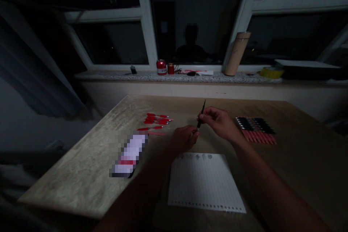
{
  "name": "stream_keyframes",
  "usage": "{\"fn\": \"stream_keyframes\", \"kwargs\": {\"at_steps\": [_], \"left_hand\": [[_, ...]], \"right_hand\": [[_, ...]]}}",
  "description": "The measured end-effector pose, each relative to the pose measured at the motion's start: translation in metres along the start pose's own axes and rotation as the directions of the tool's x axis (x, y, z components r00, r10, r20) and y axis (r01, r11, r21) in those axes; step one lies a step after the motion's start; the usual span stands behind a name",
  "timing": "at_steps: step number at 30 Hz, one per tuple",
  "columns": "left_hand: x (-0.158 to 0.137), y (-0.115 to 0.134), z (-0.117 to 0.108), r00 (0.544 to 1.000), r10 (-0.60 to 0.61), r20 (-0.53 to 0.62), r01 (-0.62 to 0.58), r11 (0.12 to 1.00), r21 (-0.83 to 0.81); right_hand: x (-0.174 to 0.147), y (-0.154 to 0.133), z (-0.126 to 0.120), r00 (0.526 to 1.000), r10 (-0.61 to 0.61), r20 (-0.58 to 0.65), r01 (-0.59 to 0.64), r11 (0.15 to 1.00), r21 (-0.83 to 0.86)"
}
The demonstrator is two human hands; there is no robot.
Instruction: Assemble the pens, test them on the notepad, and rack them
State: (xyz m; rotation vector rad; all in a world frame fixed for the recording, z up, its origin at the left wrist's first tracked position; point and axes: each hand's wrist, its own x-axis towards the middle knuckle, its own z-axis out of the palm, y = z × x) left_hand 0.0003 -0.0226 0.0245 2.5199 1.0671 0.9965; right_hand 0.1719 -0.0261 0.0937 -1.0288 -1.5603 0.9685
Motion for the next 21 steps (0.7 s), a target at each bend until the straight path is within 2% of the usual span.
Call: {"fn": "stream_keyframes", "kwargs": {"at_steps": [6,18,21], "left_hand": [[0.0006,0.0014,-0.0007,1.0,0.003,0.004,-0.003,1.0,0.004],[0.0008,0.0011,-0.0017,1.0,-0.013,0.011,0.013,1.0,0.002],[0.0005,0.0014,-0.0018,1.0,0.003,0.025,-0.003,1.0,0.009]], "right_hand": [[-0.0009,-0.0029,-0.0005,0.997,-0.081,0.005,0.08,0.995,0.052],[-0.0017,-0.0032,0.0009,0.993,-0.117,-0.027,0.117,0.993,-0.001],[-0.0017,-0.0034,0.0006,0.992,-0.119,-0.048,0.117,0.992,-0.056]]}}
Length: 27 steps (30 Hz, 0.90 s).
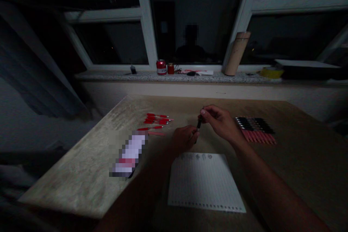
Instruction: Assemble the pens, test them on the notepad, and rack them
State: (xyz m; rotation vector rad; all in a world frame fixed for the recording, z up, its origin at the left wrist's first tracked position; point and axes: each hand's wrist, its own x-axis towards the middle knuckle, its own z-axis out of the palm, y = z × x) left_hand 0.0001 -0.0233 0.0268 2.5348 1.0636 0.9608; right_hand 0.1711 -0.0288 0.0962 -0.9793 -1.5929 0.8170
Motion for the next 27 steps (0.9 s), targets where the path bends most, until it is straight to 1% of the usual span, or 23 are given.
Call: {"fn": "stream_keyframes", "kwargs": {"at_steps": [4,6,9,13,18,23,27], "left_hand": [[-0.0001,0.0006,-0.0006,1.0,0.002,-0.004,-0.002,1.0,-0.001],[0.0003,0.0012,-0.0014,1.0,-0.004,-0.004,0.004,1.0,-0.004],[0.0006,0.0023,-0.0025,1.0,-0.019,0.0,0.019,1.0,-0.005],[-0.0002,0.0025,-0.0023,1.0,-0.016,0.002,0.016,1.0,-0.004],[-0.001,0.0007,-0.0003,1.0,-0.021,0.009,0.021,1.0,0.004],[-0.0004,0.0007,-0.0012,1.0,-0.012,-0.006,0.012,1.0,0.02],[0.0002,0.0005,-0.0018,1.0,-0.009,0.004,0.009,0.999,0.031]], "right_hand": [[-0.0004,0.0017,-0.0015,1.0,-0.005,0.017,0.007,0.99,-0.144],[-0.0005,0.0032,-0.0019,0.999,-0.001,0.033,0.007,0.984,-0.179],[-0.0004,0.0048,-0.0019,0.998,0.019,0.055,-0.011,0.988,-0.154],[-0.0001,0.004,-0.0024,0.992,0.098,0.084,-0.091,0.992,-0.09],[0.0004,0.004,-0.0058,0.98,0.148,0.13,-0.137,0.986,-0.091],[0.0001,0.0075,-0.0065,0.962,0.209,0.177,-0.204,0.978,-0.046],[0.0002,0.0075,-0.0053,0.952,0.224,0.211,-0.217,0.975,-0.057]]}}
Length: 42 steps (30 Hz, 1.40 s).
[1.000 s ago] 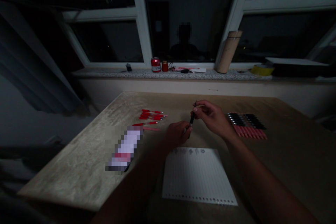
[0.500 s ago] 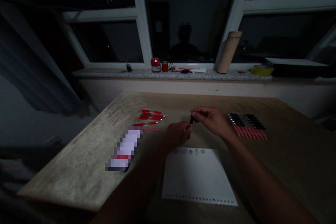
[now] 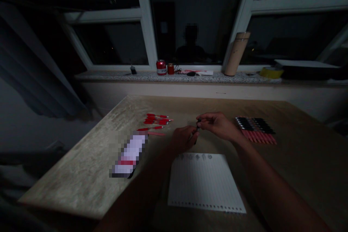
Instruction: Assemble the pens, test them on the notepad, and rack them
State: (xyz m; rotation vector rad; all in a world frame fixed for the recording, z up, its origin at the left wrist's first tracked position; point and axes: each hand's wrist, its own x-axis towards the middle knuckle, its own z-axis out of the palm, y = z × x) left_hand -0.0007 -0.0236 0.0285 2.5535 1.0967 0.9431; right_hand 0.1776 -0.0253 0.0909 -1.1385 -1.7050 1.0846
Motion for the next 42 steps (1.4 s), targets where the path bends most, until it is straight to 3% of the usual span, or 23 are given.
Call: {"fn": "stream_keyframes", "kwargs": {"at_steps": [9,17,21,26,34,42], "left_hand": [[0.0,-0.003,0.002,1.0,-0.025,-0.007,0.025,1.0,-0.002],[0.002,-0.013,-0.003,0.996,-0.011,-0.091,0.007,0.999,-0.044],[0.005,-0.033,-0.013,0.973,-0.161,-0.166,0.163,0.987,-0.001],[0.005,-0.051,-0.023,0.964,-0.235,-0.126,0.247,0.965,0.088],[0.003,-0.05,-0.014,0.978,-0.189,0.089,0.17,0.968,0.185],[0.003,-0.055,-0.012,0.974,-0.208,0.094,0.185,0.96,0.213]], "right_hand": [[0.001,0.002,0.0,0.999,-0.035,-0.001,0.035,0.998,-0.06],[0.003,0.008,0.0,0.995,-0.097,-0.014,0.093,0.979,-0.181],[0.003,0.009,0.0,0.996,-0.081,-0.031,0.073,0.975,-0.21],[0.006,0.014,0.0,0.996,-0.077,-0.038,0.069,0.98,-0.187],[0.006,0.016,-0.001,0.996,-0.085,0.002,0.084,0.974,-0.209],[0.006,0.019,-0.001,0.993,-0.113,0.023,0.115,0.958,-0.261]]}}
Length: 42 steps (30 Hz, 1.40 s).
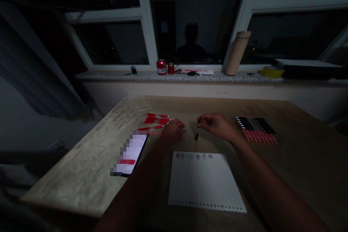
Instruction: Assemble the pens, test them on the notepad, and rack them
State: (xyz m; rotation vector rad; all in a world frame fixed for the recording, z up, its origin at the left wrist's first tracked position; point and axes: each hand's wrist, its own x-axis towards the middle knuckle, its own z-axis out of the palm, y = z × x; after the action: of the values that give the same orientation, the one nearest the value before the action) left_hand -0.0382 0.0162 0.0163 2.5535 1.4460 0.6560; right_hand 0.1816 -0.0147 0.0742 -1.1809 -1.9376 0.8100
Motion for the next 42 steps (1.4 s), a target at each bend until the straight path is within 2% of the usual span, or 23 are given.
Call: {"fn": "stream_keyframes", "kwargs": {"at_steps": [7,13,22,29,32,36,37,39,42], "left_hand": [[0.003,-0.006,0.004,0.997,0.031,0.076,-0.033,0.999,0.029],[0.009,-0.002,0.009,0.989,0.069,0.133,-0.081,0.993,0.089],[0.01,0.0,0.016,0.99,0.05,0.132,-0.069,0.987,0.148],[0.006,0.001,0.009,0.991,0.053,0.12,-0.071,0.986,0.15],[0.007,0.007,-0.002,0.995,0.066,0.07,-0.069,0.997,0.046],[0.016,0.028,-0.021,0.993,0.023,-0.113,-0.053,0.962,-0.269],[0.02,0.035,-0.026,0.989,-0.016,-0.149,-0.044,0.922,-0.385],[0.026,0.048,-0.033,0.975,-0.14,-0.172,0.0,0.776,-0.631],[0.033,0.063,-0.037,0.961,-0.214,-0.178,-0.011,0.609,-0.793]], "right_hand": [[0.001,0.005,0.001,1.0,0.001,0.013,-0.001,1.0,0.019],[0.001,0.004,0.001,1.0,0.0,0.012,-0.001,1.0,0.019],[-0.001,-0.003,0.0,1.0,0.004,0.008,-0.004,1.0,0.003],[0.001,0.0,0.0,1.0,0.003,0.0,-0.003,1.0,0.007],[0.001,0.002,0.0,1.0,-0.004,-0.003,0.004,1.0,-0.02],[0.0,0.0,-0.001,1.0,-0.021,-0.01,0.02,0.998,-0.058],[0.0,-0.001,0.0,1.0,-0.024,-0.012,0.023,0.998,-0.062],[0.0,-0.002,0.0,1.0,-0.025,-0.012,0.024,0.998,-0.065],[0.0,-0.005,0.0,1.0,-0.021,-0.005,0.021,0.998,-0.058]]}}
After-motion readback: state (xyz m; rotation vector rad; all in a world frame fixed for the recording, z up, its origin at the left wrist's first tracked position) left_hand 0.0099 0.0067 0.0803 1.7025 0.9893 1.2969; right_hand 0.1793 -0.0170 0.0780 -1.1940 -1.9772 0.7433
